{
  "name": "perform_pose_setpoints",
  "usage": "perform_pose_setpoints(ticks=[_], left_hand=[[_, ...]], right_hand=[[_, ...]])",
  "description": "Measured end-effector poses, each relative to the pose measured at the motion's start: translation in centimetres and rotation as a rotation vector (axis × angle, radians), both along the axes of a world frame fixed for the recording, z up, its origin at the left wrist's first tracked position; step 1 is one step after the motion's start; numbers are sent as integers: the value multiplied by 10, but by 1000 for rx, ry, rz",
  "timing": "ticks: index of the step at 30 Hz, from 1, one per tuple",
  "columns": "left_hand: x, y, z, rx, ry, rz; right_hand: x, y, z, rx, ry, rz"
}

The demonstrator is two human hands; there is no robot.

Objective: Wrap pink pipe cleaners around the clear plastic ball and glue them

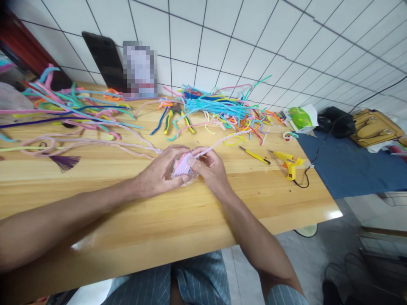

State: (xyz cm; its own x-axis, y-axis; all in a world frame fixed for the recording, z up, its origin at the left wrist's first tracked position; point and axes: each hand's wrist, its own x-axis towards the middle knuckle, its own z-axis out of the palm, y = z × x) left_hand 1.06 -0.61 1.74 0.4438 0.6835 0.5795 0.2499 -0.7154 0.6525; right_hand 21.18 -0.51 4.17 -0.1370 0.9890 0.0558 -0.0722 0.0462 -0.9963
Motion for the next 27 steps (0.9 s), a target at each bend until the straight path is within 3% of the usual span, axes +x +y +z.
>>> perform_pose_setpoints(ticks=[8,27], left_hand=[[-3,-3,5,-17,32,-38],[1,-4,-5,16,1,-14]], right_hand=[[0,-1,1,2,29,11],[1,1,0,-6,34,-8]])
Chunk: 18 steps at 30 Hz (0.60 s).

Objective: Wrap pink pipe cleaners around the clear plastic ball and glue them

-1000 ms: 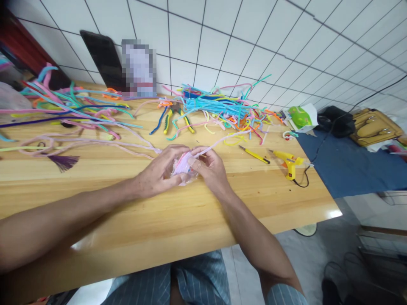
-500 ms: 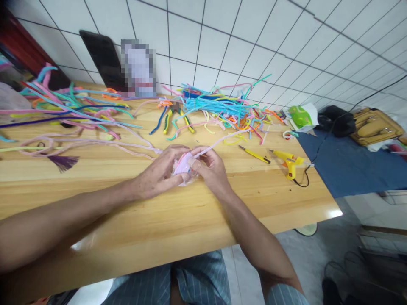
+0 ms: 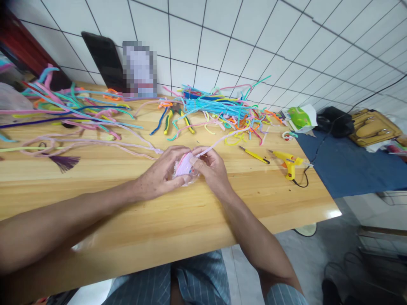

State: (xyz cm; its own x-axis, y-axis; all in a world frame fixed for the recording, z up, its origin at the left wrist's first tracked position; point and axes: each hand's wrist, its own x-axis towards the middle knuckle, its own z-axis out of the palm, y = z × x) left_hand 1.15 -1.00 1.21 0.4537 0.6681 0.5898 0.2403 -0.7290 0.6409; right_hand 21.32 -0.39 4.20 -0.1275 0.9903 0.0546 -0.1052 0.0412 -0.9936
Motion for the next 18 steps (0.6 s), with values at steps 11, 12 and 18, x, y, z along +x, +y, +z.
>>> perform_pose_setpoints(ticks=[11,12,18], left_hand=[[1,-4,2,6,9,36],[1,-5,2,10,14,35],[-1,-8,3,10,44,17]], right_hand=[[-1,1,0,-36,39,-21],[-1,2,-1,-53,53,-32],[12,15,-1,-148,185,-82]])
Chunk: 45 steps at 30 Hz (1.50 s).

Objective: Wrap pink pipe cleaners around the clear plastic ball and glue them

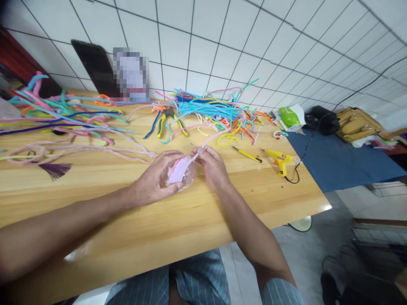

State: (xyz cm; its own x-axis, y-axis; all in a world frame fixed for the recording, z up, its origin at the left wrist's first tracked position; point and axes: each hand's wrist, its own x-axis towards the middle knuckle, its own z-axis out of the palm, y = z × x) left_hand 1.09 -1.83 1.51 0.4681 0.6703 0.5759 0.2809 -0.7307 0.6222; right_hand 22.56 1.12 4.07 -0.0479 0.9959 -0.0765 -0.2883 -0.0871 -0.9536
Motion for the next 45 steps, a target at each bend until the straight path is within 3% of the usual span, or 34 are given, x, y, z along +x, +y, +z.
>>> perform_pose_setpoints(ticks=[8,17,28,39,42,45], left_hand=[[1,0,-6,-3,-9,-24],[5,-1,-9,57,-10,-49],[10,-11,-12,74,-18,-111],[4,-7,-8,-4,-44,-26],[3,-7,-6,-9,-48,0],[1,-7,-4,3,-66,47]], right_hand=[[28,26,2,-92,98,-76],[23,27,10,-94,-21,-75],[59,60,54,-64,-247,-265],[67,137,48,9,-713,-189],[88,133,51,76,-941,-169],[108,104,41,106,-1166,-95]])
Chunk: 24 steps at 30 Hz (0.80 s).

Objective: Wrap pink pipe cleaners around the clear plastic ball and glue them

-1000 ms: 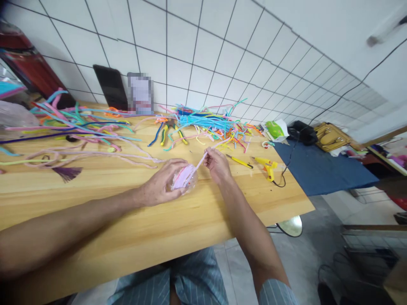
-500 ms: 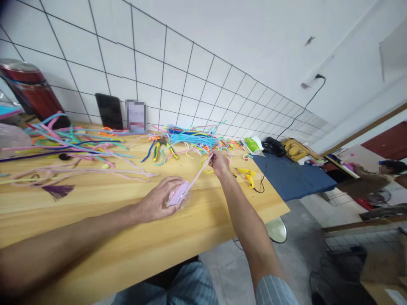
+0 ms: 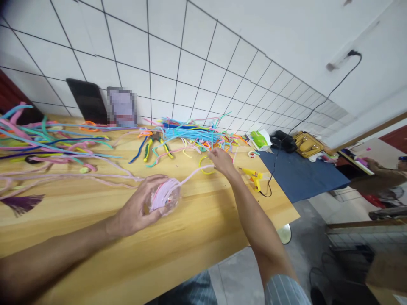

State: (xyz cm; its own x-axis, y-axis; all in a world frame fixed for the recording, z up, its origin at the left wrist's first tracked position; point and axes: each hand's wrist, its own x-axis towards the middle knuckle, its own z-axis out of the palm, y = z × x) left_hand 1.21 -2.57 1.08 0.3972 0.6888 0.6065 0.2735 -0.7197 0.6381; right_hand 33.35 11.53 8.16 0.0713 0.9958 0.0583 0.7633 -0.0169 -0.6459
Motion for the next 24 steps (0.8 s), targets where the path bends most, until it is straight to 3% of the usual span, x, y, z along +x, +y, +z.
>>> perform_pose_setpoints(ticks=[4,6,8,10,14,17,19,22,24], left_hand=[[-2,-1,2,22,-58,26],[-3,-3,3,33,-63,-4],[-2,-5,3,31,-60,-60],[-1,-7,2,26,-71,-111],[0,-7,1,20,-89,-131],[0,-6,-1,24,-80,-111],[1,-4,-2,14,-68,-82],[2,0,-4,-31,-50,-30],[1,2,-4,-64,-41,1]], right_hand=[[2,-28,-29,-81,-210,107],[-5,-22,-37,-118,-276,149],[-12,-3,-34,-140,-320,171],[-17,25,-18,-126,-342,162],[-15,83,38,26,-306,47],[-7,101,74,36,-215,5],[-2,94,85,10,-128,12],[5,60,84,30,63,35],[10,28,78,56,395,69]])
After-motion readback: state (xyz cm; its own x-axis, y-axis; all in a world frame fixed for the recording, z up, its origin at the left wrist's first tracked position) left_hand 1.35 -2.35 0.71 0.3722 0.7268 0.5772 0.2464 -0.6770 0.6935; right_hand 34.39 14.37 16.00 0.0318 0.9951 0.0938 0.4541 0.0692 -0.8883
